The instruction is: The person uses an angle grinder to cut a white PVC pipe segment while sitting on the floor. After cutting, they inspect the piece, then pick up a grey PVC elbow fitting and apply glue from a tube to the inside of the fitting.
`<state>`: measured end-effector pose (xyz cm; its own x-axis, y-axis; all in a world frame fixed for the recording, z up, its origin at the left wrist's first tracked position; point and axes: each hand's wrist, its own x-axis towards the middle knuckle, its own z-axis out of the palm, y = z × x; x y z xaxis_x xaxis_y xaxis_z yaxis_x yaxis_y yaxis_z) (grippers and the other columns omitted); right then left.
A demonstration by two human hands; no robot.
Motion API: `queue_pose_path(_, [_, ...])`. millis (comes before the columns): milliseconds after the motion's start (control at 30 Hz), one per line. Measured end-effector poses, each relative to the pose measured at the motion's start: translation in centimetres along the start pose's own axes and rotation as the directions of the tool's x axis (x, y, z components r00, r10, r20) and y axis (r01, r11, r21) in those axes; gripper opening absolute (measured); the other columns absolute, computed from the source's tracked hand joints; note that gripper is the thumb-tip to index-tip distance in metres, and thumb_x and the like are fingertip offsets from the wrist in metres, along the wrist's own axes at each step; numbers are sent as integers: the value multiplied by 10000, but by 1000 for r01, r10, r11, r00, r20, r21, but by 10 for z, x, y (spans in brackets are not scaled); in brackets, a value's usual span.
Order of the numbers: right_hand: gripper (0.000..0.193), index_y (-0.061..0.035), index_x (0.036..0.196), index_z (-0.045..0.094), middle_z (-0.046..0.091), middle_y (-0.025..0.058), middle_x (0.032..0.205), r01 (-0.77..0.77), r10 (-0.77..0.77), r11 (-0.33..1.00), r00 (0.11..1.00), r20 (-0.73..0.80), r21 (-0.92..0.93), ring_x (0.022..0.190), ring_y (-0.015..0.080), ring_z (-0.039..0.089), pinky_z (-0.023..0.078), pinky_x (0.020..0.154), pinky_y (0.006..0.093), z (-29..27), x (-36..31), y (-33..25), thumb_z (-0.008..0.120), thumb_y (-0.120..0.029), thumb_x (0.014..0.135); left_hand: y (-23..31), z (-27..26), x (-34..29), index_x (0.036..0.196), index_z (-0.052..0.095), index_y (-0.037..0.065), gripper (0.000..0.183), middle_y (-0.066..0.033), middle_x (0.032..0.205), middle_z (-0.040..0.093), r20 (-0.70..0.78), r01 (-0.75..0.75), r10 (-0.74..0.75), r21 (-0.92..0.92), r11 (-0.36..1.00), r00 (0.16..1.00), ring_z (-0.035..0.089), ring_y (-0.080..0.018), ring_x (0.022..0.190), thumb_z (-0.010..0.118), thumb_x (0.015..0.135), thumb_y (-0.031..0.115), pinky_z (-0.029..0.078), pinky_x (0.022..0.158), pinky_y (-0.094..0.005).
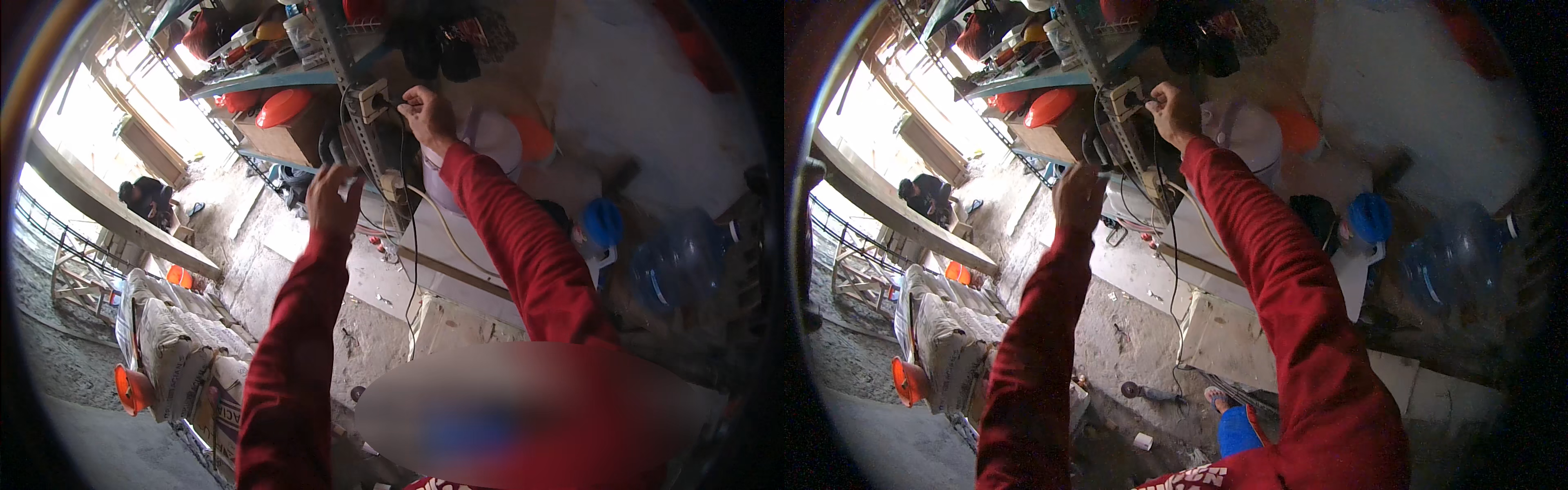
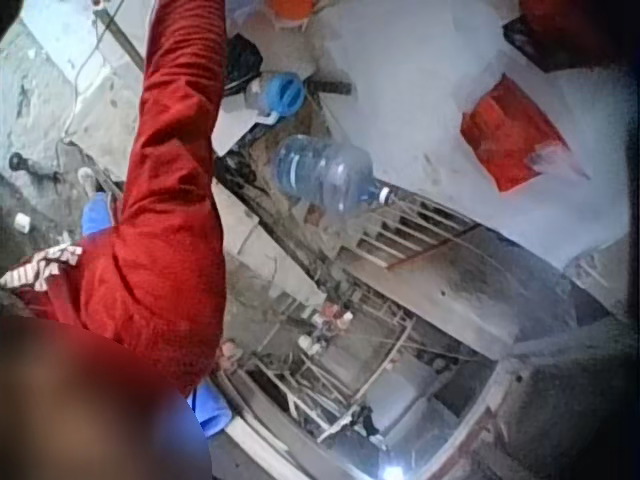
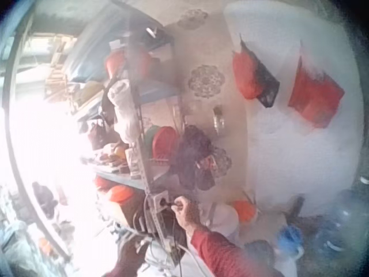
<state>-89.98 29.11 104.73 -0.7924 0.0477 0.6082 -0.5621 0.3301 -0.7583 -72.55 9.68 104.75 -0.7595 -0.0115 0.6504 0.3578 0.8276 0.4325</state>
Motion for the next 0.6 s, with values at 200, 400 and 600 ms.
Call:
queue_pose_path(200, [229, -18, 1003, 637, 698, 128, 909, 43, -40, 999, 990, 132, -21, 858, 270, 690, 526, 783, 363, 28, 22, 9, 753, -144, 851, -17, 53, 121, 1086, 658, 106, 298, -137, 1103, 591, -27, -126, 135, 209, 970, 991, 612, -360, 1048, 723, 798, 150, 516, 866, -461])
queue_pose_path(400, [241, -17, 1062, 624, 700, 184, 976, 23, -16, 999, 988, 155, -39, 942, 353, 681, 501, 800, 440, 44, 30, 13, 713, -116, 862, -25, 78, 153, 1099, 656, 122, 260, -128, 1167, 598, 49, -158, 150, 270, 950, 987, 615, -358, 1082, 664, 840, 145, 518, 885, -472])
queue_pose_path(600, [228, -9, 1062, 631, 694, 224, 938, 148, -131, 986, 974, 183, -80, 932, 405, 674, 505, 797, 464, 54, 41, 31, 695, -91, 859, -41, 83, 162, 1059, 632, 99, 209, -131, 1147, 594, 29, -212, 211, 246, 946, 977, 611, -368, 1073, 598, 853, 93, 524, 871, -468])
